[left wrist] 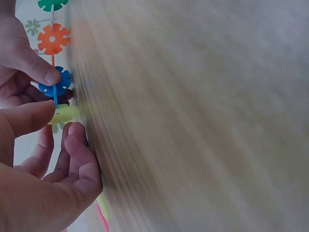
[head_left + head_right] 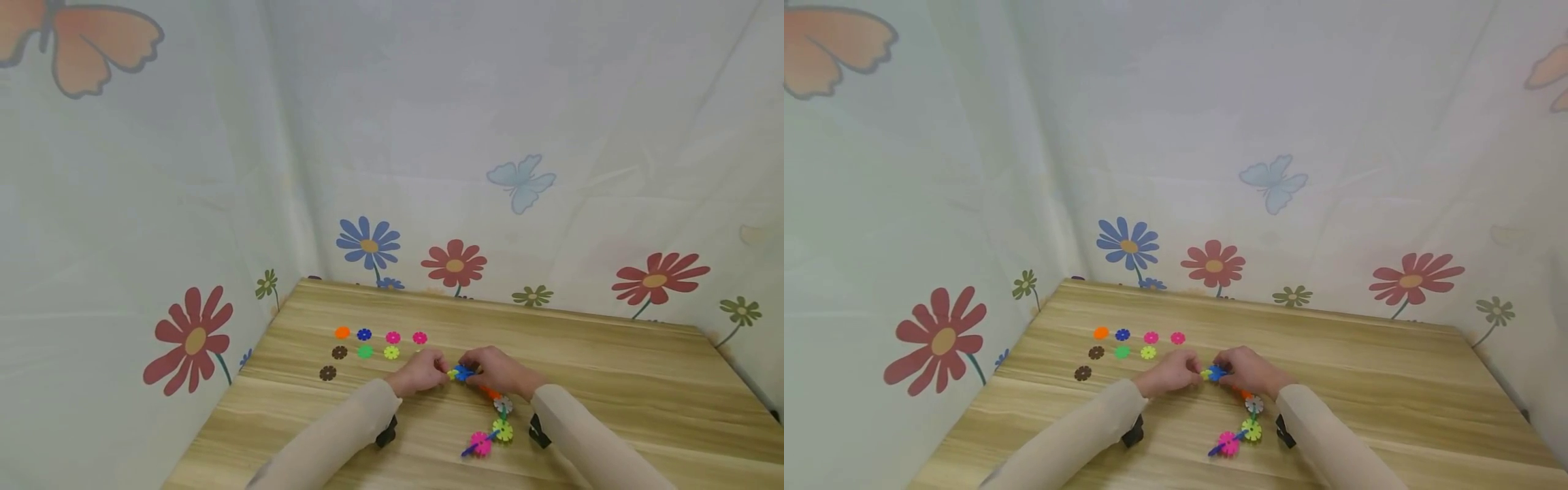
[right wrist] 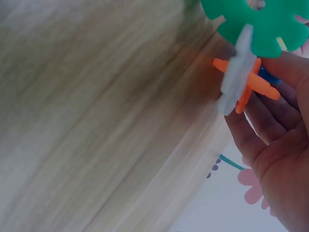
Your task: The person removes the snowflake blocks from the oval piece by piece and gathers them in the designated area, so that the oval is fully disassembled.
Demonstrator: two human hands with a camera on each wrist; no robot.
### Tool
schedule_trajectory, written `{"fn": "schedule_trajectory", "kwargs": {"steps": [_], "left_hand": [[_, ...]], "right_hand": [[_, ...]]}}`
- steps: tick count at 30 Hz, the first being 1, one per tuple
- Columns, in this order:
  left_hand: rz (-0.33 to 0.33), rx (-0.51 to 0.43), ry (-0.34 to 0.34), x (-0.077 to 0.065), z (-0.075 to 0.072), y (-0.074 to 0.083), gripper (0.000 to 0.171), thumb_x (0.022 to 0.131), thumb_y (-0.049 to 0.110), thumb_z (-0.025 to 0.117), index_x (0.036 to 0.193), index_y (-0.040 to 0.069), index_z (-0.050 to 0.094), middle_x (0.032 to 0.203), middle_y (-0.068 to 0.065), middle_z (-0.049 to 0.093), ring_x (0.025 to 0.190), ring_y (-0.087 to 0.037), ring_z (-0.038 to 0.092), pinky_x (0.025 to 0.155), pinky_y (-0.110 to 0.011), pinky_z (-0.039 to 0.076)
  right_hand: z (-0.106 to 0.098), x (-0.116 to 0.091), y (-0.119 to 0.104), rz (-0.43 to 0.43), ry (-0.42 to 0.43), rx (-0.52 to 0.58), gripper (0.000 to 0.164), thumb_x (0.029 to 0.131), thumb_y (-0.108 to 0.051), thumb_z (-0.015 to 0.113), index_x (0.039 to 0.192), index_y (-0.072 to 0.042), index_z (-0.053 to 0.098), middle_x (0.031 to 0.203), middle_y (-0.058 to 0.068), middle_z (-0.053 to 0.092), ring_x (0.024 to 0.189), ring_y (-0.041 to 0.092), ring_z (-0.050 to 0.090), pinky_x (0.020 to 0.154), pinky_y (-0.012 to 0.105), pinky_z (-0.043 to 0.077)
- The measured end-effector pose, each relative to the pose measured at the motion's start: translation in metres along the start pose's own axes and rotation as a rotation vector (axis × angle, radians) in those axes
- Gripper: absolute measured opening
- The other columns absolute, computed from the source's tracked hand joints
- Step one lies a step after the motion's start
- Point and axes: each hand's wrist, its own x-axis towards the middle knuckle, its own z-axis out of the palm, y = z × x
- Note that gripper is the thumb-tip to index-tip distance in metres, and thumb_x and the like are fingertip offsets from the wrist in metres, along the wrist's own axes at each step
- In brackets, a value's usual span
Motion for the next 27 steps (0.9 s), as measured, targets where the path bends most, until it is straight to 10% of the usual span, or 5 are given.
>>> {"fn": "schedule_trajectory", "kwargs": {"steps": [27], "left_hand": [[0.118, 0.113, 0.12, 0.011, 0.014, 0.004, 0.018, 0.072, -0.004, 0.078, 0.073, 0.005, 0.063, 0.065, 0.003, 0.056, 0.057, -0.006, 0.05, 0.052, -0.02, 0.044]], "right_hand": [[0.002, -0.001, -0.001, -0.004, 0.0, 0.015, 0.022, 0.085, -0.013, 0.071, 0.106, -0.006, 0.066, 0.096, -0.003, 0.065, 0.085, 0.012, 0.059, 0.079, 0.032, 0.05]]}}
